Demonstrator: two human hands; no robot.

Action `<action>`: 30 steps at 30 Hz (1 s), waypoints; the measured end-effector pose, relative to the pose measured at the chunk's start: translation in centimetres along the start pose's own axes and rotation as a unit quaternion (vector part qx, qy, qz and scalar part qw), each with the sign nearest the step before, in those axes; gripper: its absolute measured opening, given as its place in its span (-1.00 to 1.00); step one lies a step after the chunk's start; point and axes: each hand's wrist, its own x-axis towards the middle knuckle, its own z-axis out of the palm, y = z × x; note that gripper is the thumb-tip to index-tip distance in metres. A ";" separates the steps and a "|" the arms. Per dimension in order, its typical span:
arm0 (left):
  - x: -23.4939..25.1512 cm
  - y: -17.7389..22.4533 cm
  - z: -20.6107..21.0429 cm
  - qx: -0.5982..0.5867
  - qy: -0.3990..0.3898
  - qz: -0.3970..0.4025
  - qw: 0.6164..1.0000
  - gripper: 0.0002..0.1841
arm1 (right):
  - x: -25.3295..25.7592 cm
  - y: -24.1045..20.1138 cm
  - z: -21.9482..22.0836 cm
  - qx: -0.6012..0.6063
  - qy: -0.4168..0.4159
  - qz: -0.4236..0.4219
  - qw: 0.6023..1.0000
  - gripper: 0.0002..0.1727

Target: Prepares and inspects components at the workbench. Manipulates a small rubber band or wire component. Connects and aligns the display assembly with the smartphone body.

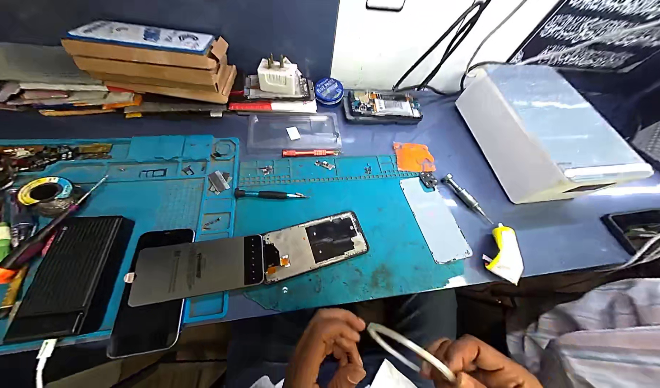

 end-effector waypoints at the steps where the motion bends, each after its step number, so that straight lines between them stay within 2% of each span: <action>1: -0.2 0.2 0.1 -0.010 -0.011 -0.014 1.000 -0.61 | -0.6 0.7 0.1 0.025 -0.001 0.015 1.000 -0.85; 4: -0.1 0.4 0.0 -0.058 -0.049 -0.041 0.996 -0.52 | -1.2 2.4 0.1 0.069 0.006 0.037 0.997 -0.85; 7: 0.5 0.9 0.0 -0.046 -0.028 -0.037 0.998 -0.70 | -0.6 2.8 -0.1 0.053 -0.011 0.016 0.998 -0.83; 10: 1.2 1.7 -0.5 0.035 -0.020 0.010 0.999 -0.79 | 0.9 1.9 0.5 -0.071 -0.031 -0.029 0.997 -0.75; 14: 1.7 2.6 -0.5 0.112 -0.026 0.058 0.992 -0.82 | 2.8 0.7 2.4 -0.196 -0.051 -0.056 0.978 -0.77; 17: 1.8 2.9 -1.2 0.100 -0.014 0.059 0.993 -0.81 | 3.5 0.6 2.4 -0.136 -0.071 -0.034 0.988 -0.75; 22: 1.9 2.9 -2.6 -0.066 -0.009 -0.004 0.998 -0.79 | 4.1 1.0 1.2 0.033 -0.113 0.008 0.993 -0.73; 26: 2.1 2.4 -3.6 -0.168 -0.054 -0.054 0.983 -0.76 | 4.5 1.4 1.1 0.077 -0.122 0.007 0.989 -0.75; 28: 2.5 2.5 -4.3 -0.133 -0.096 -0.052 0.985 -0.69 | 4.8 1.3 1.4 0.047 -0.120 -0.009 0.992 -0.75; 30: 2.9 3.0 -4.6 -0.024 -0.105 -0.025 0.994 -0.64 | 5.2 1.0 2.0 0.017 -0.128 -0.018 0.992 -0.75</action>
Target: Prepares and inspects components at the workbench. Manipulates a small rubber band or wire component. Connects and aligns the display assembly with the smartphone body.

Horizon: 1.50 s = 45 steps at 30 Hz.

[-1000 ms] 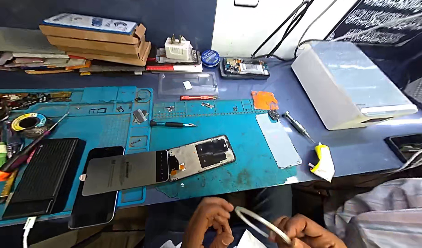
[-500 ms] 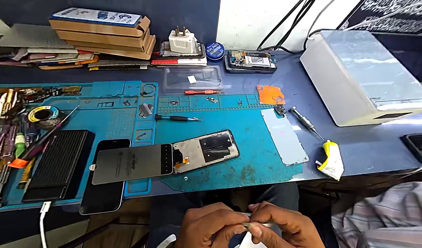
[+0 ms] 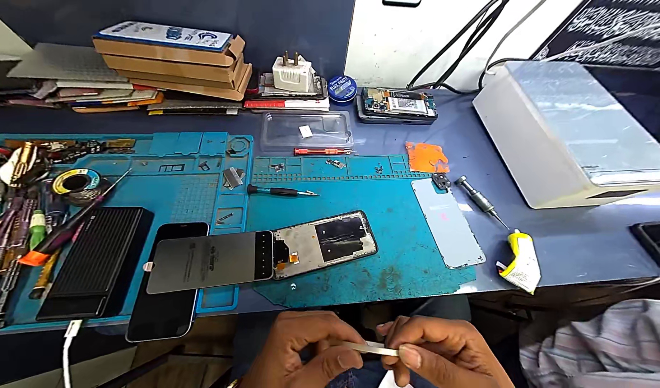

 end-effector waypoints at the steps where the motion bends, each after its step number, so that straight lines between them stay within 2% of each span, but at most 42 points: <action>1: 0.1 0.3 -0.1 0.045 0.007 0.010 0.999 -0.64 | 0.3 -0.1 0.3 -0.003 -0.007 0.000 1.000 -0.75; 3: 0.3 0.9 -0.4 0.042 0.010 0.026 0.999 -0.66 | 0.8 -0.2 0.5 0.017 -0.024 -0.001 1.000 -0.75; 7: 0.0 0.5 -1.4 -0.143 0.001 0.013 0.990 -0.72 | 1.7 0.1 0.2 0.063 -0.058 -0.014 0.996 -0.74; 9: -0.3 0.0 -1.9 -0.175 -0.011 0.002 0.984 -0.70 | 2.0 0.1 0.2 0.059 -0.057 -0.018 0.997 -0.74; 11: -0.4 -0.1 -2.3 -0.128 -0.014 0.002 0.992 -0.66 | 2.4 -0.1 0.4 0.020 -0.046 -0.024 0.998 -0.75; 13: -0.2 0.5 -2.5 -0.015 -0.003 0.016 1.000 -0.62 | 2.7 -0.8 0.9 -0.050 -0.033 -0.026 0.998 -0.76; 16: 0.1 1.5 -2.2 0.072 0.018 0.036 0.997 -0.67 | 3.3 -1.1 1.8 -0.093 -0.039 -0.024 0.995 -0.76; 18: 0.2 1.8 -2.2 0.038 0.019 0.042 0.998 -0.70 | 3.5 -1.2 1.8 -0.068 -0.052 -0.022 0.996 -0.75; 22: -0.1 1.3 -2.8 -0.152 0.004 0.034 0.988 -0.72 | 3.5 -0.7 1.1 0.001 -0.073 -0.029 0.997 -0.73; 24: -0.3 0.8 -3.1 -0.184 -0.015 0.018 0.983 -0.71 | 3.5 -0.5 1.0 0.005 -0.070 -0.033 0.997 -0.74; 27: -0.3 1.0 -3.4 -0.100 -0.012 -0.005 0.995 -0.64 | 3.4 -0.9 1.2 -0.048 -0.043 -0.033 0.997 -0.76; 31: 0.0 2.1 -3.0 0.040 -0.007 0.020 0.999 -0.62 | 3.5 -1.3 2.0 -0.103 -0.032 -0.029 0.994 -0.78; 34: 0.1 2.1 -2.9 0.005 0.006 0.026 1.000 -0.66 | 3.6 -0.9 2.0 -0.074 -0.047 -0.039 0.995 -0.77; 38: 0.0 1.7 -3.3 -0.173 -0.004 0.020 0.985 -0.68 | 3.7 -0.2 1.3 0.006 -0.077 -0.058 0.995 -0.75; 40: 0.0 1.3 -3.2 -0.225 -0.018 0.007 0.974 -0.68 | 3.7 -0.1 1.1 0.013 -0.078 -0.067 0.995 -0.75; 42: 0.1 0.9 -3.4 -0.195 -0.028 -0.005 0.980 -0.64 | 3.6 -0.3 1.0 -0.011 -0.059 -0.069 0.996 -0.77; 45: 0.0 1.3 -3.4 -0.051 -0.024 -0.004 0.998 -0.62 | 3.3 -0.9 1.2 -0.076 -0.027 -0.056 0.995 -0.78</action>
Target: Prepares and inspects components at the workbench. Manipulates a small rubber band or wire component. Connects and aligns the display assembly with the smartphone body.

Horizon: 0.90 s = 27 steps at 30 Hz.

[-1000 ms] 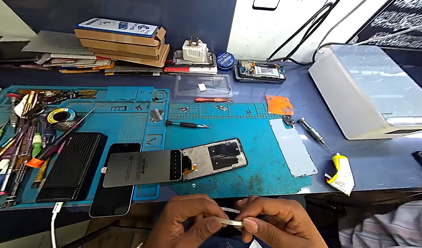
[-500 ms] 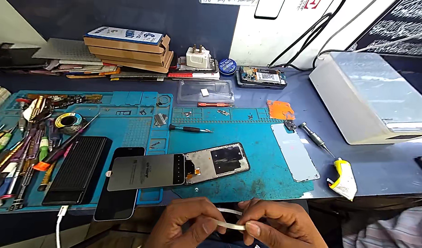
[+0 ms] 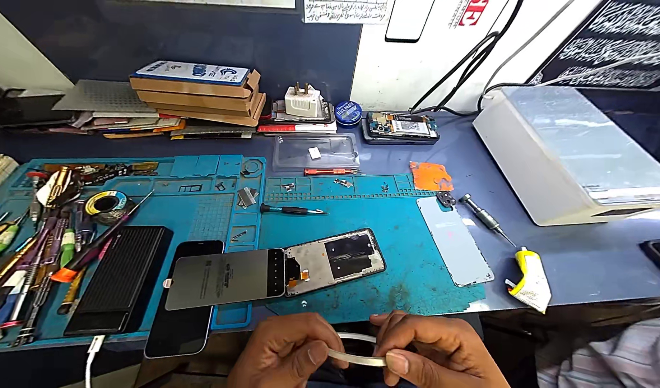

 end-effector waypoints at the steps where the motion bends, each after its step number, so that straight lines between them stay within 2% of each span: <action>1: 0.1 0.3 0.2 0.039 0.003 0.005 0.999 -0.63 | 0.0 -0.1 0.2 -0.015 0.001 0.004 1.000 -0.78; 3: 0.2 0.7 0.5 0.064 0.013 0.014 0.998 -0.66 | 0.1 0.0 0.3 -0.008 -0.009 0.002 1.000 -0.77; 8: 0.2 0.7 0.4 -0.049 0.026 0.003 0.998 -0.68 | 0.0 0.2 -0.1 0.047 -0.039 -0.007 0.998 -0.73; 14: 0.1 0.3 0.5 -0.090 0.017 -0.014 0.996 -0.68 | -0.3 -0.1 -0.1 0.032 -0.026 -0.019 0.999 -0.74; 27: 0.1 0.3 1.3 0.017 0.029 0.011 0.999 -0.72 | -0.8 -0.2 0.5 -0.021 0.025 0.016 0.999 -0.86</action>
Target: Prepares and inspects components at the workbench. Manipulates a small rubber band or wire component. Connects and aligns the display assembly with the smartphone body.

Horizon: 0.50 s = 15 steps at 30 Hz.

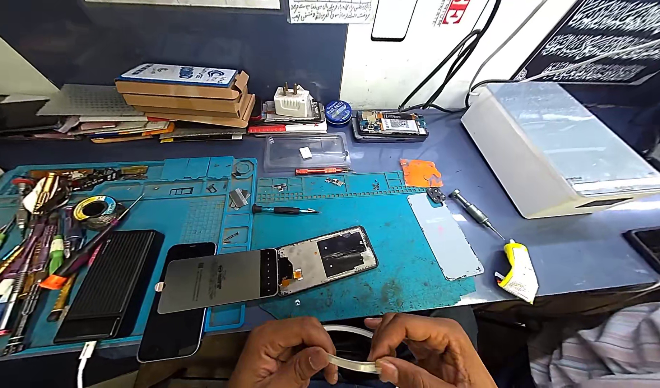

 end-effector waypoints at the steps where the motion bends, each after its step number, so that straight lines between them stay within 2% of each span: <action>1: 0.0 -0.1 0.0 -0.004 -0.001 -0.001 1.000 -0.72 | 0.0 0.1 0.0 0.001 0.002 -0.001 1.000 -0.85; 6: -0.1 -0.2 0.3 -0.005 0.018 -0.011 1.000 -0.73 | -0.1 -0.1 0.0 -0.019 0.024 -0.025 0.999 -0.86; 10: 0.0 0.1 0.9 0.068 0.046 -0.011 0.997 -0.72 | -0.5 0.3 0.2 -0.100 0.075 -0.078 0.989 -0.92; 15: 0.1 -0.1 2.0 0.137 0.077 0.001 0.988 -0.73 | -1.5 0.6 -0.1 -0.190 0.099 -0.115 0.970 -0.85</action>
